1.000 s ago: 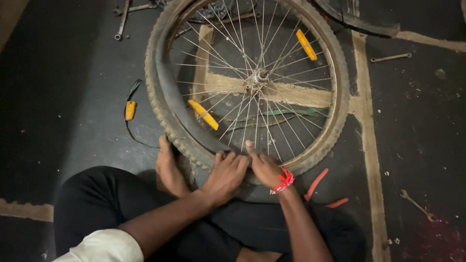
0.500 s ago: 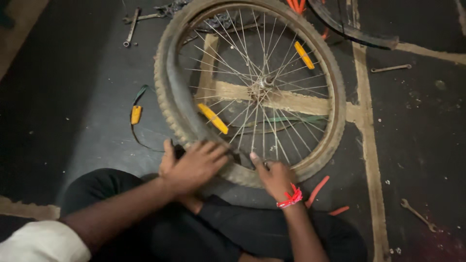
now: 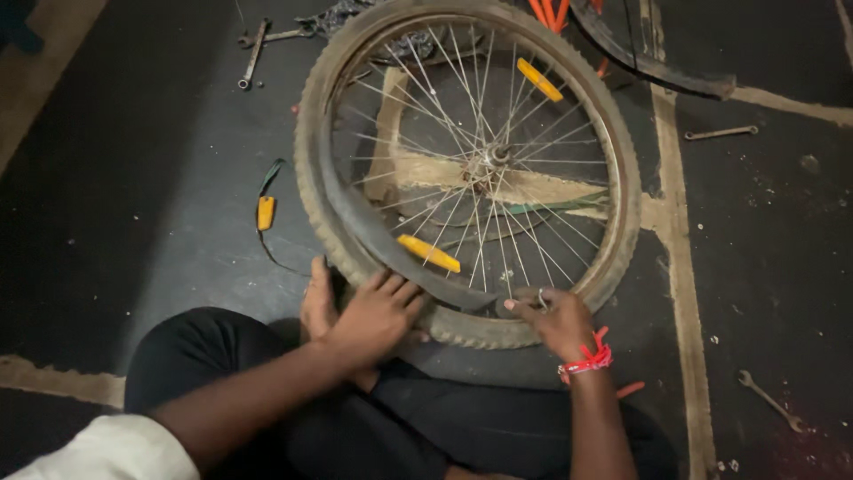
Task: The person removes a bicycle tire from a rim and then fits an inner tube into the tire casing while pressing it back onto the wheel.
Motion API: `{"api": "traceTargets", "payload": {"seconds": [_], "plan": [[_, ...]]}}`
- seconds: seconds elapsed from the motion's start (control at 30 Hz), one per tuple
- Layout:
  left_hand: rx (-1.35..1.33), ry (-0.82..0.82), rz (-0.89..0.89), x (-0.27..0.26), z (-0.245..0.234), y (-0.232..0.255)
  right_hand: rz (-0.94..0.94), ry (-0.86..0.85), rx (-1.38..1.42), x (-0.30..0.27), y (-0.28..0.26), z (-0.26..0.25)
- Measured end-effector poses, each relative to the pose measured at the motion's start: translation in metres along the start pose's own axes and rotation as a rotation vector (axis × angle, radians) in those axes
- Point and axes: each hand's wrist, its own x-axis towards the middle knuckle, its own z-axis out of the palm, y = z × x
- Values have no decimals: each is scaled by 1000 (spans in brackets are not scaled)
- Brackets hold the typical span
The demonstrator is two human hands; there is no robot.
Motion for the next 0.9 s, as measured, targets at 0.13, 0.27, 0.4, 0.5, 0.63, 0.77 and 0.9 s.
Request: {"api": "traceTargets", "payload": {"seconds": [0.13, 0.27, 0.4, 0.5, 0.63, 0.77, 0.9], "plan": [[37, -25, -191, 1, 24, 26, -57, -166, -97, -2, -9, 10], [-106, -97, -206, 3, 17, 23, -39, -281, -253, -11, -28, 22], [-72, -28, -154, 3, 1, 27, -124, -154, -299, -22, -50, 27], [-92, 27, -155, 3, -2, 28, -97, -176, -333, -18, -56, 26], [-95, 27, -164, 5, -4, 27, -120, -129, -379, -24, -59, 30], [-166, 69, -154, 8, 1, 29, -252, 51, -306, -28, -51, 38], [-143, 17, -128, 11, 0, 30, -307, 23, -288, -13, -50, 29]]}}
